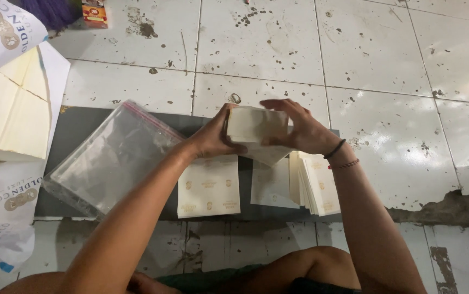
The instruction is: The person sits on the floor and takes small, square, patterned pads from a white bag. They place the pads on a dark mat, arranging them into neat stacks and aligning the edges by hand.
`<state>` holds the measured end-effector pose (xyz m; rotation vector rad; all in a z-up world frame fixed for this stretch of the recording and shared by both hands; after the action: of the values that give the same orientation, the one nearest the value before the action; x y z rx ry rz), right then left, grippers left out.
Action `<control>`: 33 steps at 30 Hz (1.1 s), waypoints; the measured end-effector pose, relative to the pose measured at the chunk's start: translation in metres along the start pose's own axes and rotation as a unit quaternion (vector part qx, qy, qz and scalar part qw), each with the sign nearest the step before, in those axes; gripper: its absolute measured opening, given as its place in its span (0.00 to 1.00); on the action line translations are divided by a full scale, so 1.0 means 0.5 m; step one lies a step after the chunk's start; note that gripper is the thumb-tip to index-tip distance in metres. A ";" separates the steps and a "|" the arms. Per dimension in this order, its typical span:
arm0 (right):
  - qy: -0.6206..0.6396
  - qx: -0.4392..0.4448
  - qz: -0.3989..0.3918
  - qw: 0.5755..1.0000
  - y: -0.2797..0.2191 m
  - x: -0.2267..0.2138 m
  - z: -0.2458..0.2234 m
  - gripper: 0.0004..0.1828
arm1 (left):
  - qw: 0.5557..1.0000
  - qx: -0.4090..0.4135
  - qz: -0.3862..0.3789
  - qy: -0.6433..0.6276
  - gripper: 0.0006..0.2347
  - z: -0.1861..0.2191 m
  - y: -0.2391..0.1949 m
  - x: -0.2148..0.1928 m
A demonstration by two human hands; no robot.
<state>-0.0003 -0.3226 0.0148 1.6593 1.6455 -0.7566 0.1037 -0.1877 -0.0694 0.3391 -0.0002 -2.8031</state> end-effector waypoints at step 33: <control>0.061 0.050 0.139 0.987 -0.056 0.018 0.013 0.68 | 0.997 0.066 0.036 0.036 0.38 0.052 -0.009 -0.047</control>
<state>-0.0274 -0.3226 0.0020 1.9903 1.4323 -0.6172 0.1178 -0.1773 -0.0390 0.4612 -0.1791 -2.7246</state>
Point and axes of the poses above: each hand's wrist, its own y-axis towards the middle knuckle, its own x-axis out of the palm, z = x × y, the point moved 7 cm from there along y, towards the middle knuckle, and after that the axes turned 5 degrees about -y, right-handed, at the moved point
